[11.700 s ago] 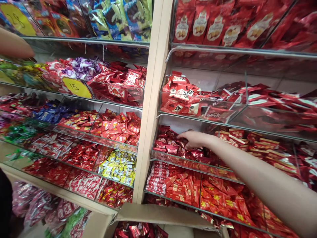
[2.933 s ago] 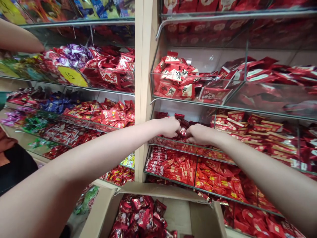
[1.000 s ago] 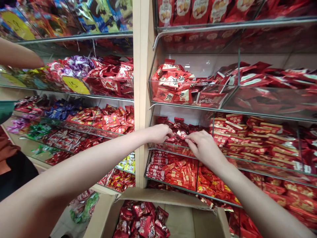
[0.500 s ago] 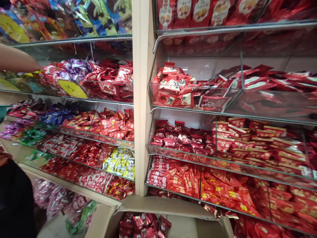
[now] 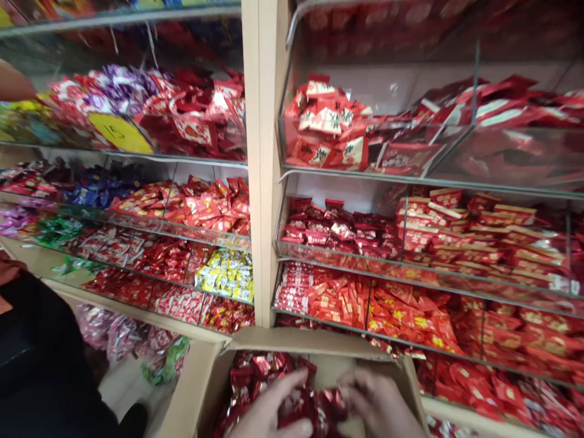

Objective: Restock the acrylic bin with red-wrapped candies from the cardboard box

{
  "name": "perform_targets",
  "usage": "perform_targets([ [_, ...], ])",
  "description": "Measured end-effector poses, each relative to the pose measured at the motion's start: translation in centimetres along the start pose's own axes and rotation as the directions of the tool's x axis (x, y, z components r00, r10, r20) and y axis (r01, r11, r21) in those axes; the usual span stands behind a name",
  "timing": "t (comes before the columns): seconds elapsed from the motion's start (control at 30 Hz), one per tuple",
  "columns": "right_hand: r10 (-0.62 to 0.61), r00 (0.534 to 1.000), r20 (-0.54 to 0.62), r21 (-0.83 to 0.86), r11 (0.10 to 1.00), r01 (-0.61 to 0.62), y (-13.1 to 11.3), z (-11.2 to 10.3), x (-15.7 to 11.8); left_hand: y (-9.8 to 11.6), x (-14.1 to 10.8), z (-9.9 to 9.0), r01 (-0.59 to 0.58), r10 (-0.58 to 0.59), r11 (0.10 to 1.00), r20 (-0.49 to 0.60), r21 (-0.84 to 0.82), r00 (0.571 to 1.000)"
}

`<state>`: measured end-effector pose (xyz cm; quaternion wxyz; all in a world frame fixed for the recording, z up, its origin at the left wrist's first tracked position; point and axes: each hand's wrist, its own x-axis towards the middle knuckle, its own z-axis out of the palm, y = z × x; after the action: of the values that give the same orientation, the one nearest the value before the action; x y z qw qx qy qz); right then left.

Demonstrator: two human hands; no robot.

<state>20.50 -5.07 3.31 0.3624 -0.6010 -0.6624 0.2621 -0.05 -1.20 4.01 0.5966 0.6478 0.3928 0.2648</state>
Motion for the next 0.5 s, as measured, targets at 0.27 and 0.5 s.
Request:
perform_targets([
  [0.27, 0.159, 0.985, -0.059, 0.438, 0.891, -0.118, -4.5, -2.8, 3.7, 4.1, 3.5, 1.9, 0.010, 0.022, 0.941, 0.090, -0.337, 0.996],
  [0.5, 0.004, 0.998, -0.064, 0.337, 0.941, 0.018, -4.1, -1.4, 3.7, 4.3, 2.9, 1.6, -0.045, 0.045, 0.923, -0.010, -0.383, 0.999],
])
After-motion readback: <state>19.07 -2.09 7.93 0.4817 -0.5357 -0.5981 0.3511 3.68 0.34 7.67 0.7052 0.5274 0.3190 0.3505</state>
